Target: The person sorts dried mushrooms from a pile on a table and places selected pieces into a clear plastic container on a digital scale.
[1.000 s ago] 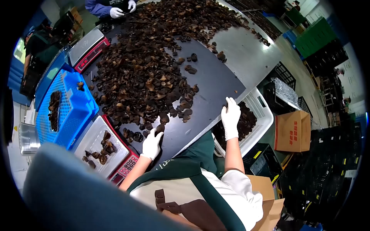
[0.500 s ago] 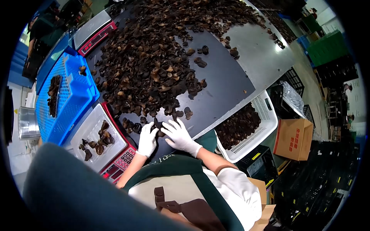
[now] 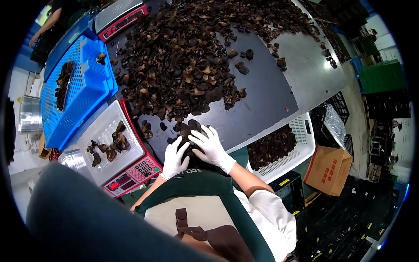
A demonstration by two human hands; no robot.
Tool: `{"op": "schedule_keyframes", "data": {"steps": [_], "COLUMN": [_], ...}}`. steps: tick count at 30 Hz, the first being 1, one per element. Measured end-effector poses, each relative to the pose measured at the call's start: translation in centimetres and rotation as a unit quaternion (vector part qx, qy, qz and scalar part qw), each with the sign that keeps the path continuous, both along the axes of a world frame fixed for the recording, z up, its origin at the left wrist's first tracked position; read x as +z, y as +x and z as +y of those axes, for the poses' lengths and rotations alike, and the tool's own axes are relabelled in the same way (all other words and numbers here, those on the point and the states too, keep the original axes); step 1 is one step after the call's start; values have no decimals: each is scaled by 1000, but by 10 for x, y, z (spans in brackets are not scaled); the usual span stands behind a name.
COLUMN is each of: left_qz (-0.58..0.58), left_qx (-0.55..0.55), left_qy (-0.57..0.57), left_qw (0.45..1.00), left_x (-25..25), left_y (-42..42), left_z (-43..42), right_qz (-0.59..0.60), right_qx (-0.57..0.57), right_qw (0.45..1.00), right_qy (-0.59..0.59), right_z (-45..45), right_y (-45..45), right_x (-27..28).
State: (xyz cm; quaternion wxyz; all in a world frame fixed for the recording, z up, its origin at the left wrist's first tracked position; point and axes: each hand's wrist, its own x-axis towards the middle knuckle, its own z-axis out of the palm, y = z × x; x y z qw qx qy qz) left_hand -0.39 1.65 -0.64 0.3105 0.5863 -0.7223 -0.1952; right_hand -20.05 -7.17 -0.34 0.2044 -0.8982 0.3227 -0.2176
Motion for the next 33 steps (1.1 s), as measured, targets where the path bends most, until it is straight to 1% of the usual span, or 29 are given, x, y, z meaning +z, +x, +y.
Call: {"op": "schedule_keyframes", "data": {"steps": [1, 3, 4, 5, 7, 8, 9, 11, 12, 13, 16, 19, 21, 22, 23, 25, 26, 27, 29, 30, 31, 32, 33], "left_qz": [42, 56, 81, 87, 97, 82, 7, -105, -132, -156, -161, -191, -226, -214, -232, -233, -226, -206, -112, -51, -9, 35, 79], "left_qx": [0, 92, 134, 149, 173, 153, 124, 72, 41, 31, 46, 73, 95, 104, 92, 73, 63, 43, 19, 11, 27, 12, -2], "left_qy": [20, 5, 37, 57, 112, 134, 125, 142, 158, 175, 174, 149, 197, 213, 262, 276, 246, 229, 191, 133, 142, 127, 111], "left_qw": [999, 994, 987, 983, 974, 976, 984, 982, 978, 972, 971, 967, 949, 948, 932, 930, 940, 950, 975, 990, 989, 991, 991], "left_x": [1, 12, 19, 20, 23, 19, 19, 16, 14, 10, 9, 21, 31, 32, 34, 31, 20, 14, -12, -15, -13, -22, -19], "left_y": [0, 4, 5, 10, 12, 15, 14, 9, 9, 8, 10, 8, 9, 13, 17, 22, 24, 26, 28, 27, 23, 27, 30], "left_z": [3, 9, 11, 14, 17, 17, 17, 18, 16, 14, 11, 5, -9, -19, -29, -43, -44, -44, -43, -39, -36, -36, -38], "right_qz": [-22, -48, -96, -91, -70, -12, 37, 79, 122, 126, 106, 90, 130, 145, 141, 118, 67, 57, 28, 22, -12, -8, -2], "right_qx": [11, -41, -82, -116, -114, -99, -84, -72, -71, -79, -84, -103, -121, -104, -79, 5, 41, 71, 86, 86, 96, 97, 99], "right_qw": [1000, 998, 991, 988, 990, 993, 993, 992, 988, 988, 990, 989, 982, 982, 985, 992, 997, 996, 996, 996, 994, 988, 977], "right_qy": [0, 27, 35, 47, 54, 65, 70, 68, 62, 44, 31, 52, 58, 58, 57, 50, 26, 18, 23, 29, 51, 120, 188], "right_z": [2, 2, 3, 7, 15, 21, 28, 41, 43, 42, 35, 20, 3, -8, -16, -28, -31, -32, -31, -28, -27, -27, -26], "right_y": [-5, -20, -29, -39, -55, -62, -65, -62, -58, -56, -47, -31, -17, -10, -3, 11, 17, 23, 35, 40, 44, 48, 53], "right_x": [3, 16, 21, 17, 15, 10, 5, -5, -12, -19, -21, -9, -3, -3, -3, 1, 4, -2, -9, -10, -11, -11, -10]}}
